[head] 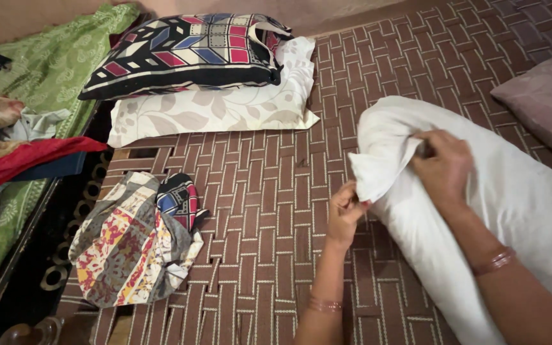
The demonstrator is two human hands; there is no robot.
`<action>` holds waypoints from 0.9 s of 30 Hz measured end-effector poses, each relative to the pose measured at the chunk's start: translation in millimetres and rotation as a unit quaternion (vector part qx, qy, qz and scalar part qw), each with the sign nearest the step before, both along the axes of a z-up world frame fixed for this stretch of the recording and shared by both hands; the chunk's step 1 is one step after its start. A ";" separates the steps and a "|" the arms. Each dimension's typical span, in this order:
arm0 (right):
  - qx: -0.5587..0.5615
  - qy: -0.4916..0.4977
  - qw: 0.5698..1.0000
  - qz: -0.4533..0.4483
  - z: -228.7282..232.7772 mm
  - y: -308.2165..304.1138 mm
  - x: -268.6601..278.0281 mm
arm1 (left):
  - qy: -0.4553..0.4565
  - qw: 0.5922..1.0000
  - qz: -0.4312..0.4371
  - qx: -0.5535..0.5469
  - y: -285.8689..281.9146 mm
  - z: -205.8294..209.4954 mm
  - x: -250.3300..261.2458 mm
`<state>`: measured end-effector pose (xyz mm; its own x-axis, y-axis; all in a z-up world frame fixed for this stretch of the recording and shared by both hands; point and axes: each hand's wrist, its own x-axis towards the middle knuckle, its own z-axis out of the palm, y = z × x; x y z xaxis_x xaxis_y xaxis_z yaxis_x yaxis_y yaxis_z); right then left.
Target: The person is stuffing a white pillowcase with filling material by hand. They repeatedly gather the open end of the pillowcase, insert their hand to pull in more filling, and then smooth the surface to distribute the contents evenly. The task is performed on a woven bed mat with other bedding items nearby.
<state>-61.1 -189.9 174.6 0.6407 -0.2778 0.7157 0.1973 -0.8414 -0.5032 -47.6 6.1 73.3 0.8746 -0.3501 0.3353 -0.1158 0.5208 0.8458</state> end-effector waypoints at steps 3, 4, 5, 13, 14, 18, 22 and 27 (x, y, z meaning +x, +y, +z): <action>0.012 0.025 1.000 0.009 -1.4 -3.9 -4.1 | 0.034 0.998 -0.022 -0.047 2.7 -2.1 1.9; 0.078 0.056 0.994 0.062 -2.6 -1.1 -4.7 | 0.061 0.996 0.010 -0.065 2.0 -6.5 4.0; 0.143 0.084 0.979 0.115 -3.9 5.2 -2.8 | 0.084 0.992 0.043 -0.082 1.6 -9.4 10.8; 0.003 0.127 0.956 0.264 -26.8 54.4 4.6 | 0.168 0.976 0.132 -0.030 8.2 -42.9 44.4; 0.092 0.170 0.945 0.266 -28.9 50.1 8.3 | 0.136 0.983 0.122 -0.025 9.9 -50.5 46.6; 0.320 0.215 0.892 0.235 -38.7 33.6 11.9 | 0.132 0.986 0.084 -0.061 2.6 -59.2 44.7; 0.093 0.075 0.955 0.270 -47.3 36.7 20.9 | 0.192 0.979 0.071 -0.015 8.8 -36.7 42.3; 0.147 0.261 0.925 0.233 -65.5 31.1 31.2 | 0.111 0.975 0.176 0.073 -9.1 -69.3 50.4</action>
